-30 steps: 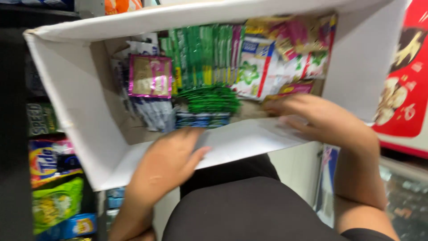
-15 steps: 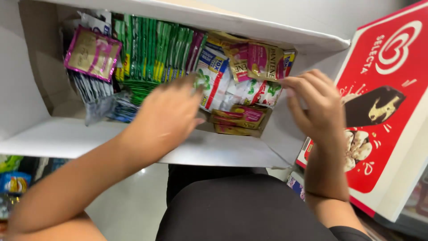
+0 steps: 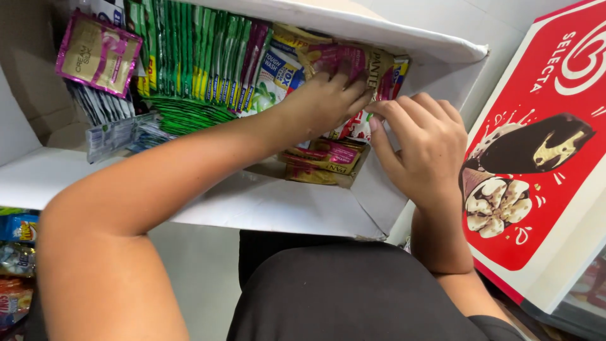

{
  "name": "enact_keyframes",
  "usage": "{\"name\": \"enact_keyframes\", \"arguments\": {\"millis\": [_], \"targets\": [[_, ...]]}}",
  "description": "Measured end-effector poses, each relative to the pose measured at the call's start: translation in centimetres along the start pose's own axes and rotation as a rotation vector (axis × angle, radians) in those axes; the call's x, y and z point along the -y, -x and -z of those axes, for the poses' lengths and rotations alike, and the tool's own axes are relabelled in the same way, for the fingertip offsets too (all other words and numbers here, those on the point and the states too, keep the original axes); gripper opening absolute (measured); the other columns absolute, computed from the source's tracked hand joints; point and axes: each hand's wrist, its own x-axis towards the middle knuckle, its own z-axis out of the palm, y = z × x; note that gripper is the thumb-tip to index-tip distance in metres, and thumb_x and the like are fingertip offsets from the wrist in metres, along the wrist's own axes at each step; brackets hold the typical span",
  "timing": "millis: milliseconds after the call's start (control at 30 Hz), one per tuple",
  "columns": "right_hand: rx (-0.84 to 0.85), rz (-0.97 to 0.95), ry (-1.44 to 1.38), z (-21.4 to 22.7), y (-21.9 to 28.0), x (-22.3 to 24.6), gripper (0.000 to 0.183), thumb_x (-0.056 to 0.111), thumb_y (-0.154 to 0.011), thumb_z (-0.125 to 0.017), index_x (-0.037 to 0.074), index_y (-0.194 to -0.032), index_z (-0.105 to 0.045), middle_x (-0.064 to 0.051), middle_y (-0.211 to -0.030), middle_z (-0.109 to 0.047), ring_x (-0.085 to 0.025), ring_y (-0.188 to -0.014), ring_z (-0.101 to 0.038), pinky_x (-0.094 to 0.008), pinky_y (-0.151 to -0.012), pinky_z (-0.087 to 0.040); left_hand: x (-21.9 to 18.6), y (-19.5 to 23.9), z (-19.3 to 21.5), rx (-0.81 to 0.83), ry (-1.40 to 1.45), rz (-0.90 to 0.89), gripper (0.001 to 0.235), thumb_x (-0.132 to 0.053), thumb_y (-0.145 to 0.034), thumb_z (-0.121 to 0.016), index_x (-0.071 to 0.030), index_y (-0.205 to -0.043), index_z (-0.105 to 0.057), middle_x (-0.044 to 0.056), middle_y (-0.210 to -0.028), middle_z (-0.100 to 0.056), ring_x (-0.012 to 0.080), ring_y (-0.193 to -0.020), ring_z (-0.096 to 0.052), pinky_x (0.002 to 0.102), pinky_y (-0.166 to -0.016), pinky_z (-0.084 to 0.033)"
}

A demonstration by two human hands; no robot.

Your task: Stocking various product sachets from a cardboard box onto grocery store shelves.

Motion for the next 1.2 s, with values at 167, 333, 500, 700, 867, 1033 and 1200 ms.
{"name": "enact_keyframes", "arguments": {"millis": [167, 333, 500, 700, 867, 1033, 1200], "targets": [[-0.005, 0.009, 0.002, 0.2, -0.2, 0.1, 0.009, 0.015, -0.1, -0.073, 0.008, -0.105, -0.07, -0.005, -0.094, -0.068, -0.025, -0.089, -0.062, -0.04, -0.08, -0.043, 1.8, -0.4, 1.9, 0.114, 0.076, -0.006, 0.031, -0.018, -0.097, -0.059, -0.005, -0.125, -0.062, 0.011, -0.12, -0.065, 0.0274, -0.096, -0.069, 0.04, -0.07, -0.061], [-0.004, -0.002, -0.023, 0.3, -0.3, 0.2, 0.007, 0.014, -0.1, -0.072, 0.008, -0.102, -0.07, -0.005, -0.092, -0.068, -0.026, -0.087, -0.062, -0.04, -0.079, -0.043, 1.6, -0.2, 7.0, 0.004, 0.116, -0.065, 0.039, -0.015, -0.088, -0.06, -0.005, -0.126, -0.062, 0.014, -0.11, -0.068, 0.0287, -0.085, -0.07, 0.038, -0.061, -0.06], [-0.05, -0.021, -0.072, 0.0, 0.3, 0.1, 0.004, 0.012, -0.103, -0.07, 0.007, -0.103, -0.071, -0.005, -0.093, -0.068, -0.024, -0.086, -0.062, -0.039, -0.08, -0.043, -0.3, 1.5, 11.7, 0.142, 0.374, 0.018, 0.023, -0.01, -0.092, -0.061, -0.007, -0.114, -0.062, 0.011, -0.097, -0.069, 0.0299, -0.089, -0.071, 0.043, -0.067, -0.059], [-0.078, -0.047, -0.096, -0.2, 0.2, 0.3, 0.004, 0.01, -0.102, -0.069, 0.007, -0.103, -0.072, -0.006, -0.094, -0.068, -0.025, -0.084, -0.063, -0.037, -0.077, -0.043, -0.8, 2.5, 9.2, 0.688, 0.82, 0.206, 0.03, -0.012, -0.088, -0.065, -0.01, -0.117, -0.065, 0.011, -0.103, -0.071, 0.0327, -0.097, -0.071, 0.046, -0.086, -0.057], [-0.096, -0.06, -0.095, 0.0, -0.1, 0.5, 0.003, 0.009, -0.102, -0.069, 0.007, -0.102, -0.071, -0.006, -0.093, -0.068, -0.025, -0.087, -0.063, -0.039, -0.079, -0.043, -3.2, 3.0, 6.9, 0.668, 0.524, 0.167, 0.046, -0.016, -0.082, -0.069, -0.006, -0.125, -0.058, 0.015, -0.131, -0.054, 0.0343, -0.122, -0.056, 0.046, -0.093, -0.052], [-0.103, -0.065, -0.099, 0.0, -0.2, 0.6, 0.004, 0.009, -0.101, -0.069, 0.006, -0.101, -0.071, -0.006, -0.093, -0.069, -0.025, -0.087, -0.064, -0.039, -0.079, -0.043, -4.6, 4.0, 5.6, 0.588, 0.534, 0.138, 0.069, -0.01, -0.077, -0.07, -0.005, -0.142, -0.048, 0.02, -0.131, -0.05, 0.0374, -0.12, -0.054, 0.043, -0.089, -0.053], [-0.11, -0.049, -0.09, -0.1, -0.2, 0.6, 0.003, 0.008, -0.1, -0.069, 0.006, -0.1, -0.071, -0.005, -0.093, -0.07, -0.025, -0.088, -0.064, -0.039, -0.078, -0.044, -4.8, 4.3, 4.8, 0.632, 0.433, 0.15, 0.067, -0.012, -0.088, -0.067, 0.001, -0.15, -0.045, 0.018, -0.126, -0.056, 0.0323, -0.122, -0.056, 0.043, -0.089, -0.055]]}}
